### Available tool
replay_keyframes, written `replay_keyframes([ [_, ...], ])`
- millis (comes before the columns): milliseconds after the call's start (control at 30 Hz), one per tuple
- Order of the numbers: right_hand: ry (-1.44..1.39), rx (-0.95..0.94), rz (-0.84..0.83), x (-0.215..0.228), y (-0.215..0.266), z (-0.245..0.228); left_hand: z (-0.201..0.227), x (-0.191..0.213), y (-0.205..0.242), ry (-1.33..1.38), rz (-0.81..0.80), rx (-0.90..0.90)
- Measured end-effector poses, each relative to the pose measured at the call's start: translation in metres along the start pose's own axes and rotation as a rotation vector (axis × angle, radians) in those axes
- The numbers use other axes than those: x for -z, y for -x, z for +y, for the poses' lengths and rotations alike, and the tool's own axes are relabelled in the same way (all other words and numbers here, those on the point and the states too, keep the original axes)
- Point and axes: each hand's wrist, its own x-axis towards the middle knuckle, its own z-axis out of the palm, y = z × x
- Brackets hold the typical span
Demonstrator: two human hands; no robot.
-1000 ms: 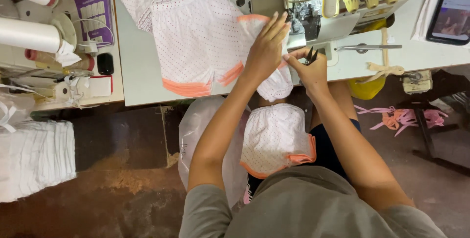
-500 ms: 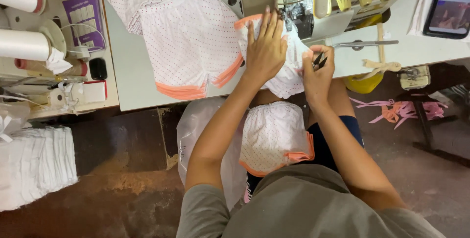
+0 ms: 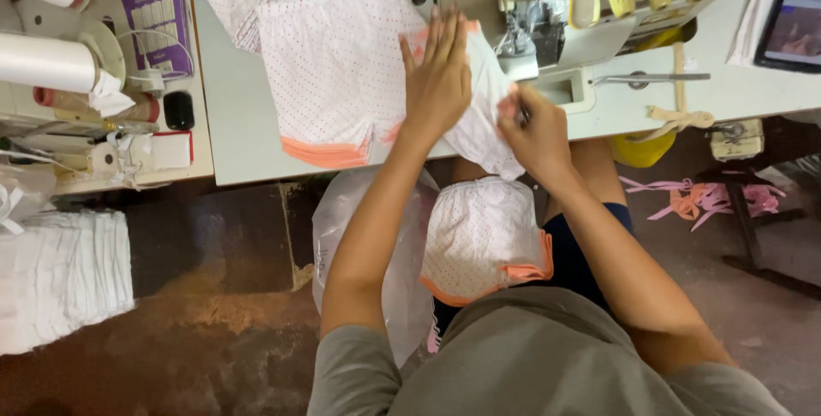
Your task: Trimming loose threads from garments using hand snips at a sewing workstation
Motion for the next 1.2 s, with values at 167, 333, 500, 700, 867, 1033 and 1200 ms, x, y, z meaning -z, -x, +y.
replay_keyframes([
  [167,0.212,-0.022,-0.244,0.027,0.018,-0.009,-0.012,-0.033,0.021,0.049,0.176,-0.04],
  [333,0.454,0.135,-0.283,0.051,-0.03,-0.029,-0.026,-0.042,0.009,0.275,0.234,0.076],
  [500,0.853,0.63,-0.041,0.031,-0.076,0.002,-0.019,-0.024,0.03,0.522,0.505,-0.138],
  [700,0.126,0.28,-0.047,0.046,-0.036,0.0,0.01,0.004,0.075,0.829,0.259,-0.046],
  [867,-0.341,-0.226,-0.289,0.048,0.06,0.009,0.016,0.041,0.146,1.381,0.111,-0.122],
  [1033,-0.157,-0.127,-0.374,0.059,0.045,-0.045,-0.07,0.073,0.201,1.574,-0.368,-0.326],
  [1200,-0.371,0.74,0.144,0.03,0.023,-0.138,-0.098,0.151,0.245,0.569,1.002,-0.058],
])
